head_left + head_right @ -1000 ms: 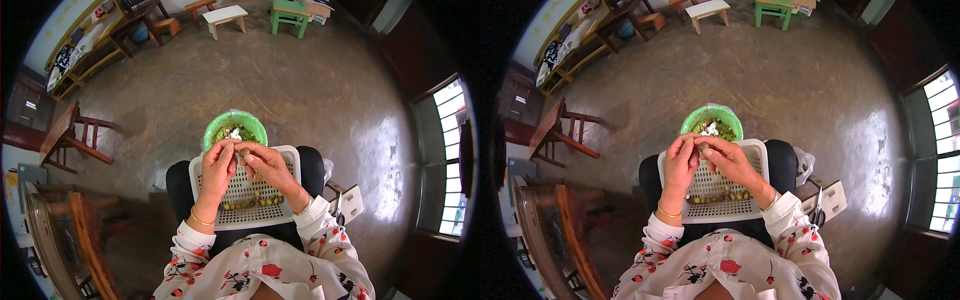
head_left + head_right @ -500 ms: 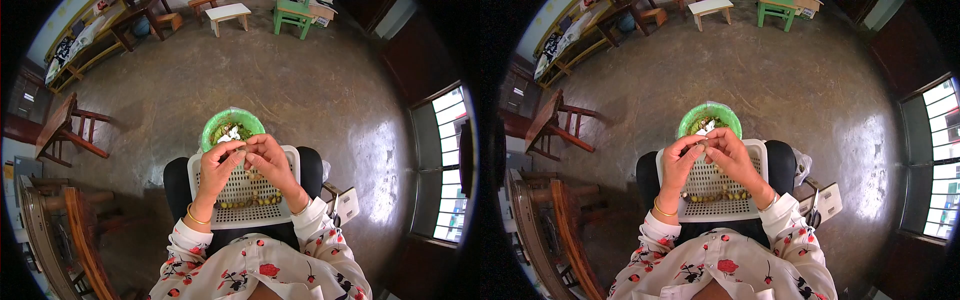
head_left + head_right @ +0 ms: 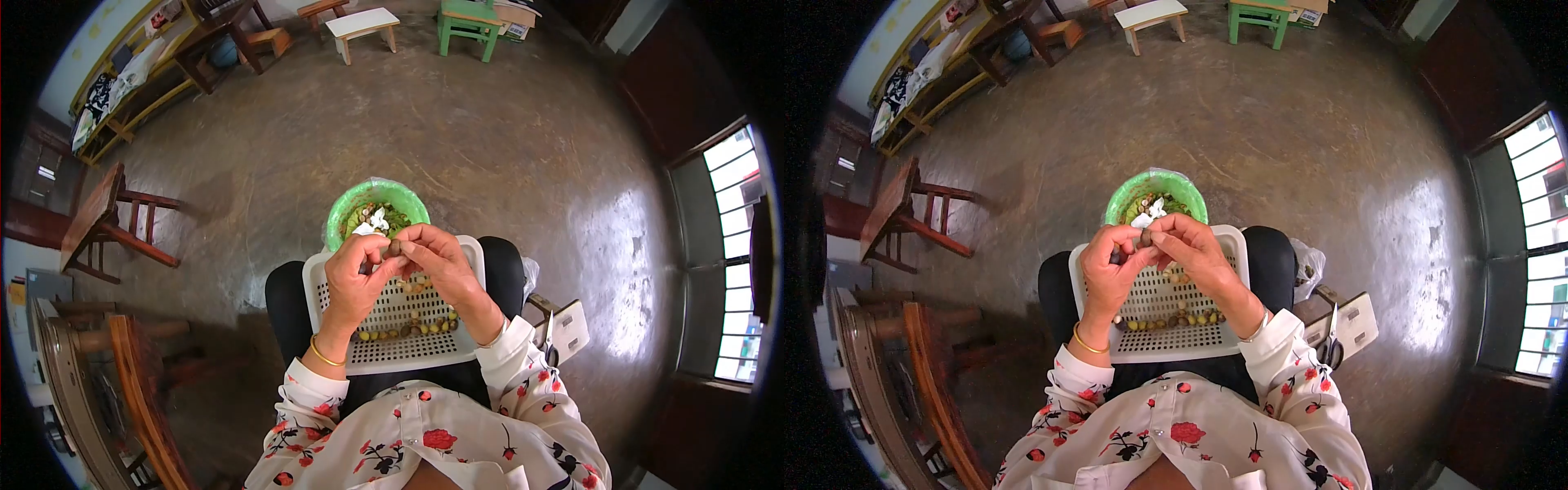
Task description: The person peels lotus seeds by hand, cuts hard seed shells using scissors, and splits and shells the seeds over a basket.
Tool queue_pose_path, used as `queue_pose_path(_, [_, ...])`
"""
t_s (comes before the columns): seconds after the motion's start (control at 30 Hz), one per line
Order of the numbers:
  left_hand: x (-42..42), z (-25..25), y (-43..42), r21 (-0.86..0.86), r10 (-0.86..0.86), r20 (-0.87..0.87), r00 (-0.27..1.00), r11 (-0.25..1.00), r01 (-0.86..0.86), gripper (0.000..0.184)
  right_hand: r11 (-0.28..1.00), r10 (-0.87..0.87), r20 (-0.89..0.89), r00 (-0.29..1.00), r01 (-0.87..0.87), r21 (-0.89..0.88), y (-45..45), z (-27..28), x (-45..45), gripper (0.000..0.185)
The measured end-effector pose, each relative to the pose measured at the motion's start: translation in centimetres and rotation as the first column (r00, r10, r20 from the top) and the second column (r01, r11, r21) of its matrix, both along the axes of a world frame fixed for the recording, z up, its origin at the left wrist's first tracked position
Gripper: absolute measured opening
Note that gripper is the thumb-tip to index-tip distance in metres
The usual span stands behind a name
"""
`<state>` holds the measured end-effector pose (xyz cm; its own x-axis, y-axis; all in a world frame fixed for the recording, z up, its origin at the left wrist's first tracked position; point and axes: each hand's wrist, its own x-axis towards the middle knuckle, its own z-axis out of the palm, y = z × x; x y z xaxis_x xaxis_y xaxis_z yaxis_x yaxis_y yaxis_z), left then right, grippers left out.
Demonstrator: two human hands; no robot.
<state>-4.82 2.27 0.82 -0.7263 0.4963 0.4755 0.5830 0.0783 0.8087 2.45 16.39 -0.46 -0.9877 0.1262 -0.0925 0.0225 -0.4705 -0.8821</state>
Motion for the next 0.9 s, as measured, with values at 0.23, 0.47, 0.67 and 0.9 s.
queue_pose_path(0.23, [-0.1,0.5,-0.2,0.013,-0.171,0.298,0.939,0.985,0.175,0.022,0.999,-0.034,0.042,0.999,0.034,-0.009,0.3,-0.1,0.1,0.019])
queue_pose_path(0.47, [0.7,1.2,0.1,-0.063,-0.101,0.077,0.992,0.992,0.106,0.015,0.998,0.027,0.088,0.996,-0.032,0.059,0.0,0.2,0.4,0.02])
queue_pose_path(0.67, [0.4,-0.7,-1.1,-0.076,-0.21,0.137,0.968,0.972,0.222,0.02,0.998,0.058,0.039,0.998,-0.057,-0.03,-0.1,-0.2,0.9,0.021])
queue_pose_path(0.9, [1.0,-0.3,0.3,-0.205,-0.105,-0.162,0.981,0.976,0.071,0.021,0.989,0.029,-0.023,0.999,-0.026,0.143,-0.2,0.0,0.4,0.024])
